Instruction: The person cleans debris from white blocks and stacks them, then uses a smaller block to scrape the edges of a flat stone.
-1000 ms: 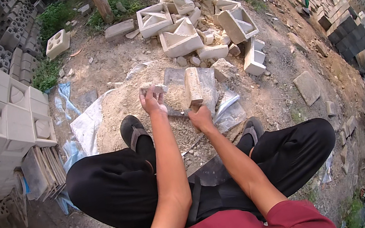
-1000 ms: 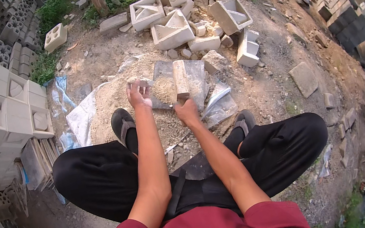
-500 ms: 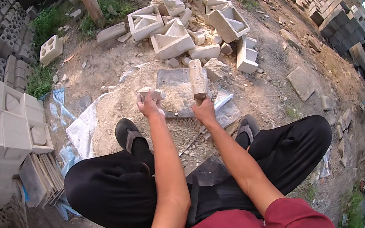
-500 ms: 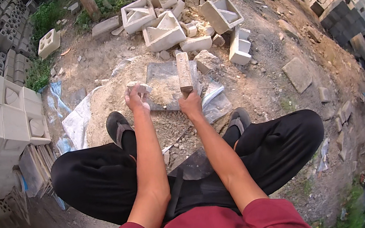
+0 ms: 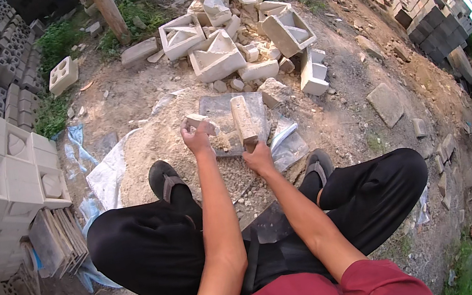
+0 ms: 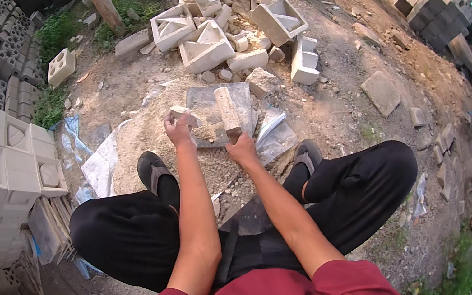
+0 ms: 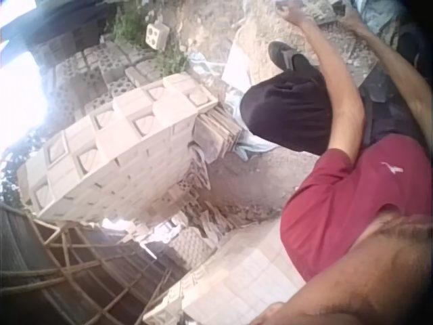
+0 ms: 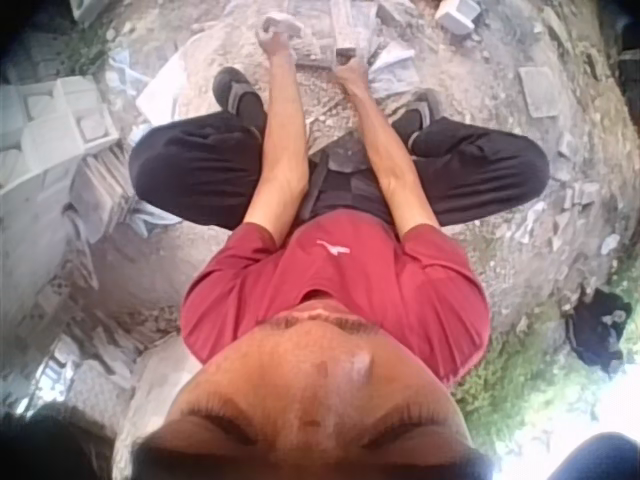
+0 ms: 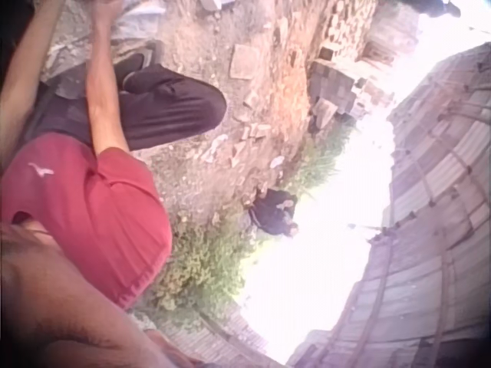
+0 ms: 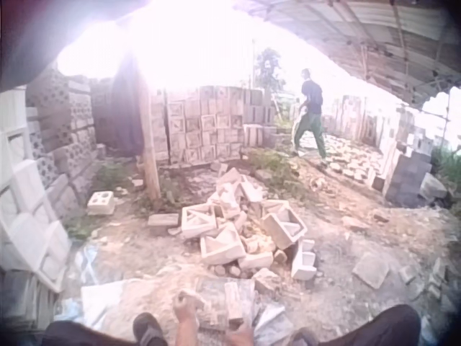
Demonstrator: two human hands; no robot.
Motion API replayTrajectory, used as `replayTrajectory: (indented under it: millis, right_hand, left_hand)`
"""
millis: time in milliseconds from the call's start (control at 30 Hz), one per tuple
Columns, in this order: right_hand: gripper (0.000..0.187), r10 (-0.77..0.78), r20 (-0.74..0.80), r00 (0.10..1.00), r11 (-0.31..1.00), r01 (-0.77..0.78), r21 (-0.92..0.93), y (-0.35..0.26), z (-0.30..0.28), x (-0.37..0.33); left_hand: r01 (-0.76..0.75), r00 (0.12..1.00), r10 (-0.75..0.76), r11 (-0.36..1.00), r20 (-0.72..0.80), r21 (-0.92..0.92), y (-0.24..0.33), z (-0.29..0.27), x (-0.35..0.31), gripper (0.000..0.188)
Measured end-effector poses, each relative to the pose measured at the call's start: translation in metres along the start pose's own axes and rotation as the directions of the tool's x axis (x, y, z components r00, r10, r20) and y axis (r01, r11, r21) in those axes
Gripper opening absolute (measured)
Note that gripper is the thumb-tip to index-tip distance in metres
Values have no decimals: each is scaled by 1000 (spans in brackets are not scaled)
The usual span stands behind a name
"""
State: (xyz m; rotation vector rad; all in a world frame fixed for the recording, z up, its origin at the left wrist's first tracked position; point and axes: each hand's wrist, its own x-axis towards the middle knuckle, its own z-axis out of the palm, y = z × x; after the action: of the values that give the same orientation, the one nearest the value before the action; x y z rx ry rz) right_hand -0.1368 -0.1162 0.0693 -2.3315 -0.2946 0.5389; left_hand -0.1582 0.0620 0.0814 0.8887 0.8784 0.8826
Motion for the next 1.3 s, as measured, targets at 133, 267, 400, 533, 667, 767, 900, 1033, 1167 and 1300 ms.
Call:
replayTrajectory:
  millis: [133,267,400,533,667,767,900,1033,1167,1300]
  right_hand:
    - [57,169,-154,973,975,-143,169,57,-29,27]
    - [48,95,-299,949,973,-25,231,67,-32,31]
    - [44,-38,-404,914,959,146,242,78,-34,36]
    - [40,53,-260,964,958,25,286,83,-31,42]
    - [49,77,-172,982,920,-4,392,85,-26,43]
    - [37,55,-139,989,960,-14,280,57,-24,40]
    - [47,111,-185,977,900,-20,435,60,-25,40]
    - [49,103,-169,980,871,-6,492,40,-22,37]
    - [49,112,-185,976,903,-22,430,66,-29,45]
    - [46,222,50,974,870,-221,441,19,-33,19]
  left_hand:
    - [-203,957,90,884,274,420,-28,26,-24,66]
    - [-382,923,190,565,335,732,-43,44,-49,75]
    - [-72,991,-54,567,124,821,-42,60,-55,75]
    - [21,998,-63,547,16,837,-49,55,-50,79]
    - [-1,999,-40,498,24,867,-57,51,-51,73]
    - [-123,992,47,528,115,840,-56,36,-43,74]
    - [-156,981,-1,595,195,789,-51,45,-64,71]
    - [-242,970,165,607,178,757,-55,30,-63,67]
    - [-248,968,160,568,191,785,-64,36,-66,61]
    - [-396,918,276,560,287,728,-65,3,-44,46]
